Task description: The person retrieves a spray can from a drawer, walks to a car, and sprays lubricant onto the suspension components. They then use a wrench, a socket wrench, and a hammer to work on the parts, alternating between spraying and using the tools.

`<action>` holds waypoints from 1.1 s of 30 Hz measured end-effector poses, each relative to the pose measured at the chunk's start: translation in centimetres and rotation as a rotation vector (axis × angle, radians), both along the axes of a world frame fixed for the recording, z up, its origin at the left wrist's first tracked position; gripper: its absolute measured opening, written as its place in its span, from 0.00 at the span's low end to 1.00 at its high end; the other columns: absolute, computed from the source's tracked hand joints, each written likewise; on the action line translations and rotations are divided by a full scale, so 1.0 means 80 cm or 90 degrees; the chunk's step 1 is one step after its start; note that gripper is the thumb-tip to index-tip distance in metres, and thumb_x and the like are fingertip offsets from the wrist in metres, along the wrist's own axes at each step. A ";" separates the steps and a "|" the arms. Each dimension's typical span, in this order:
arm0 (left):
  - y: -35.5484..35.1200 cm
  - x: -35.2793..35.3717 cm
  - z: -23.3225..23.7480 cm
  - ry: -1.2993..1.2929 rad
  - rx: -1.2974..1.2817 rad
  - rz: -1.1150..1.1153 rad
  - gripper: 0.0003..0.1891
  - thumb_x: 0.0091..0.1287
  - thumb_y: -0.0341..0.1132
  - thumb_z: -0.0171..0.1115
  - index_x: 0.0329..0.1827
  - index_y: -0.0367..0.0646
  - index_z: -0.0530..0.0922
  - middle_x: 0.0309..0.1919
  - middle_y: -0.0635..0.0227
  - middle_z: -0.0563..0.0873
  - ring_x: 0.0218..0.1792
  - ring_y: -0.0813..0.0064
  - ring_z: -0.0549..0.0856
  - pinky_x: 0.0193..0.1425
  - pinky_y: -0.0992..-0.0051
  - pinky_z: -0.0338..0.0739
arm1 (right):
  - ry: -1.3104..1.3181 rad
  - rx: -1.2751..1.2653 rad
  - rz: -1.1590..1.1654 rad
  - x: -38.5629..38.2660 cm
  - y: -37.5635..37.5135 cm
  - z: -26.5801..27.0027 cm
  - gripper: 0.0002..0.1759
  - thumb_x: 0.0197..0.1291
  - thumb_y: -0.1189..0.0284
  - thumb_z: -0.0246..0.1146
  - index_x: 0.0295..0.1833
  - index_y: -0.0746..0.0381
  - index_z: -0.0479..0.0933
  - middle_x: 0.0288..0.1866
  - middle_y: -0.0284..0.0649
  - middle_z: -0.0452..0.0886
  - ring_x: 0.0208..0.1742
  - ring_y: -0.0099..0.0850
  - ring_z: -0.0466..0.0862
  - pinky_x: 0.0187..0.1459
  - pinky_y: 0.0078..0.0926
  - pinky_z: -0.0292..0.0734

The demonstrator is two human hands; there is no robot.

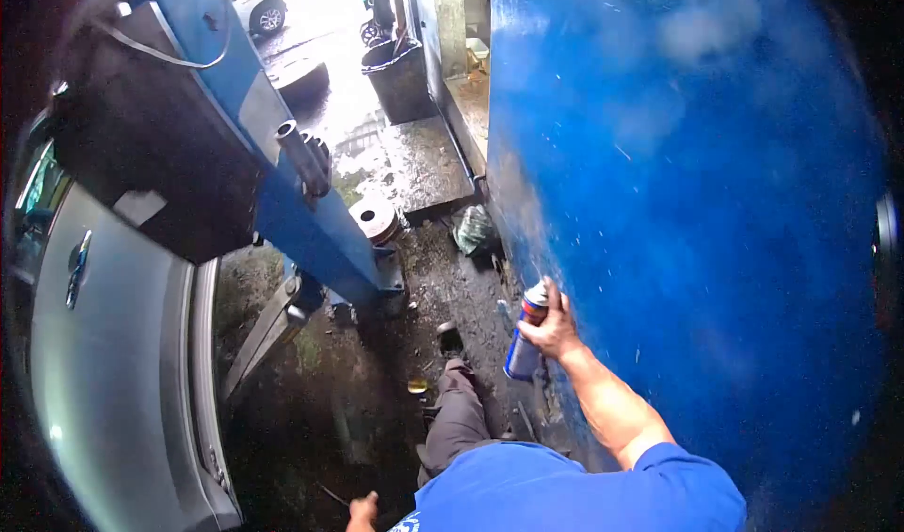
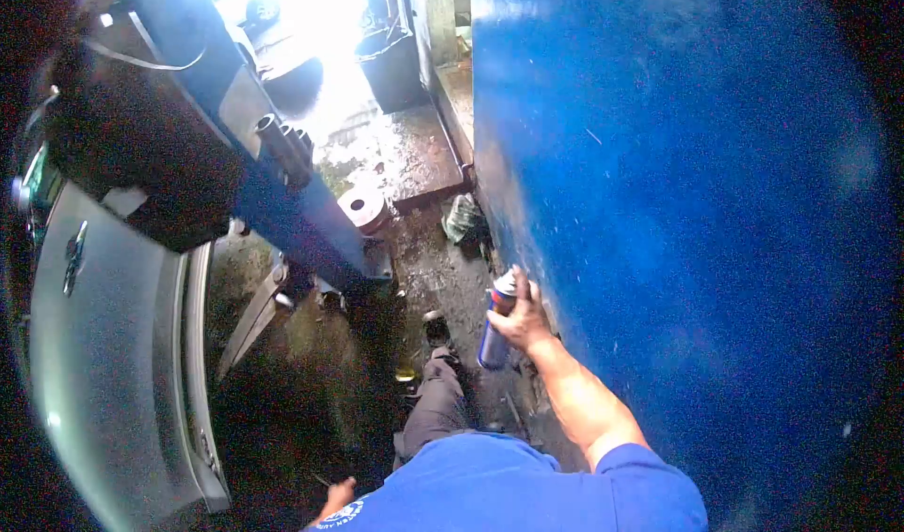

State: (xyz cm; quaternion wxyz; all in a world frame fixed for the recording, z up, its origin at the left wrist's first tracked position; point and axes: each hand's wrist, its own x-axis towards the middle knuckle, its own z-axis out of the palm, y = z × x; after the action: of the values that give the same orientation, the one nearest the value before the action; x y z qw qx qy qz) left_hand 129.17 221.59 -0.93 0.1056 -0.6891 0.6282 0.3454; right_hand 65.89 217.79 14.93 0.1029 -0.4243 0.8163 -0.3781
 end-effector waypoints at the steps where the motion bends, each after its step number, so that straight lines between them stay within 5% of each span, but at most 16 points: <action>1: -0.008 -0.014 -0.007 -0.010 0.031 -0.030 0.23 0.58 0.45 0.69 0.38 0.28 0.82 0.33 0.53 0.87 0.39 0.61 0.86 0.45 0.58 0.76 | -0.025 0.022 -0.036 -0.016 -0.051 0.005 0.61 0.41 0.61 0.74 0.77 0.50 0.42 0.60 0.58 0.64 0.60 0.55 0.71 0.61 0.47 0.71; 6: -0.120 -0.112 -0.056 -0.011 0.030 -0.236 0.27 0.60 0.47 0.69 0.51 0.31 0.79 0.41 0.55 0.87 0.40 0.61 0.85 0.47 0.60 0.77 | -0.099 0.037 -0.208 -0.110 -0.272 0.002 0.62 0.40 0.60 0.75 0.77 0.52 0.41 0.63 0.58 0.62 0.64 0.53 0.69 0.64 0.45 0.68; 8: -0.220 -0.156 -0.034 0.129 0.105 0.242 0.26 0.61 0.45 0.68 0.54 0.32 0.78 0.44 0.55 0.86 0.42 0.61 0.84 0.49 0.63 0.76 | -0.152 0.053 -0.203 -0.135 -0.339 0.015 0.62 0.39 0.60 0.73 0.77 0.50 0.41 0.64 0.57 0.62 0.66 0.53 0.68 0.66 0.43 0.66; 9: -0.266 -0.176 -0.015 0.195 0.085 0.348 0.25 0.62 0.44 0.68 0.55 0.33 0.78 0.45 0.55 0.86 0.43 0.61 0.83 0.50 0.65 0.75 | -0.136 0.065 -0.197 -0.147 -0.372 0.021 0.62 0.39 0.60 0.73 0.77 0.51 0.42 0.64 0.58 0.62 0.65 0.52 0.68 0.66 0.43 0.66; 14: -0.453 -0.281 0.154 0.266 -0.166 0.396 0.27 0.63 0.42 0.68 0.59 0.32 0.75 0.51 0.54 0.83 0.48 0.63 0.82 0.53 0.66 0.74 | -0.134 0.034 -0.150 -0.188 -0.530 0.030 0.60 0.40 0.60 0.72 0.77 0.52 0.43 0.63 0.58 0.62 0.66 0.53 0.67 0.66 0.46 0.66; 17: -0.514 -0.336 0.172 0.293 -0.210 0.426 0.27 0.63 0.41 0.67 0.59 0.31 0.73 0.52 0.54 0.82 0.47 0.65 0.80 0.53 0.67 0.74 | -0.134 -0.022 -0.116 -0.218 -0.644 0.010 0.61 0.39 0.61 0.73 0.77 0.52 0.42 0.61 0.58 0.61 0.64 0.54 0.66 0.65 0.48 0.66; 19: -0.540 -0.362 0.147 0.322 -0.236 0.476 0.22 0.63 0.41 0.66 0.52 0.32 0.76 0.42 0.59 0.85 0.40 0.64 0.81 0.47 0.65 0.75 | -0.157 0.001 -0.131 -0.247 -0.732 0.008 0.62 0.39 0.62 0.73 0.77 0.52 0.41 0.59 0.60 0.63 0.60 0.55 0.68 0.62 0.50 0.66; 21: -0.564 -0.395 0.144 0.201 -0.061 0.494 0.19 0.62 0.45 0.67 0.40 0.34 0.79 0.32 0.61 0.85 0.32 0.63 0.80 0.40 0.61 0.74 | -0.060 -0.063 -0.159 -0.300 -0.834 -0.014 0.60 0.39 0.61 0.73 0.76 0.54 0.45 0.53 0.58 0.70 0.55 0.55 0.73 0.60 0.48 0.69; 22: -0.557 -0.360 0.054 0.172 -0.013 0.404 0.20 0.62 0.49 0.66 0.29 0.37 0.79 0.23 0.62 0.82 0.25 0.65 0.79 0.34 0.61 0.71 | -0.031 -0.105 -0.164 -0.335 -0.885 -0.021 0.59 0.39 0.61 0.73 0.76 0.55 0.47 0.52 0.58 0.72 0.55 0.54 0.74 0.59 0.47 0.70; 24: -0.587 -0.402 0.056 0.082 0.038 0.378 0.20 0.62 0.49 0.66 0.29 0.37 0.79 0.23 0.63 0.82 0.25 0.66 0.79 0.34 0.61 0.71 | -0.148 -0.156 -0.107 -0.412 -0.978 -0.020 0.59 0.38 0.61 0.74 0.75 0.58 0.49 0.54 0.57 0.74 0.57 0.52 0.75 0.59 0.44 0.71; 25: -0.614 -0.437 0.066 0.056 0.069 0.388 0.20 0.62 0.49 0.66 0.29 0.38 0.79 0.23 0.63 0.82 0.25 0.66 0.79 0.33 0.61 0.71 | -0.008 -0.167 -0.154 -0.447 -1.023 -0.023 0.55 0.38 0.64 0.76 0.73 0.59 0.54 0.52 0.52 0.78 0.54 0.50 0.79 0.58 0.43 0.74; 31: -0.882 -0.610 0.109 0.087 0.070 0.461 0.20 0.63 0.50 0.64 0.28 0.39 0.78 0.22 0.64 0.81 0.24 0.67 0.78 0.32 0.62 0.71 | -0.050 0.014 -0.180 -0.609 -1.203 0.014 0.60 0.37 0.66 0.76 0.76 0.57 0.49 0.56 0.51 0.73 0.56 0.46 0.77 0.60 0.40 0.73; 33: -0.976 -0.652 0.127 0.134 0.026 0.483 0.20 0.63 0.50 0.64 0.28 0.39 0.78 0.22 0.64 0.81 0.24 0.67 0.78 0.32 0.63 0.71 | -0.069 0.009 -0.154 -0.657 -1.240 -0.008 0.60 0.39 0.60 0.73 0.77 0.49 0.45 0.56 0.56 0.68 0.56 0.51 0.75 0.58 0.43 0.73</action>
State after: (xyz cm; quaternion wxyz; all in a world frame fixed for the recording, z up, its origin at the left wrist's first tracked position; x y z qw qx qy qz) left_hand 77.01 143.52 9.23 -0.0807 -0.8309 0.3290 0.4414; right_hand 13.30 118.57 14.28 0.1035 -0.3009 0.8575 -0.4043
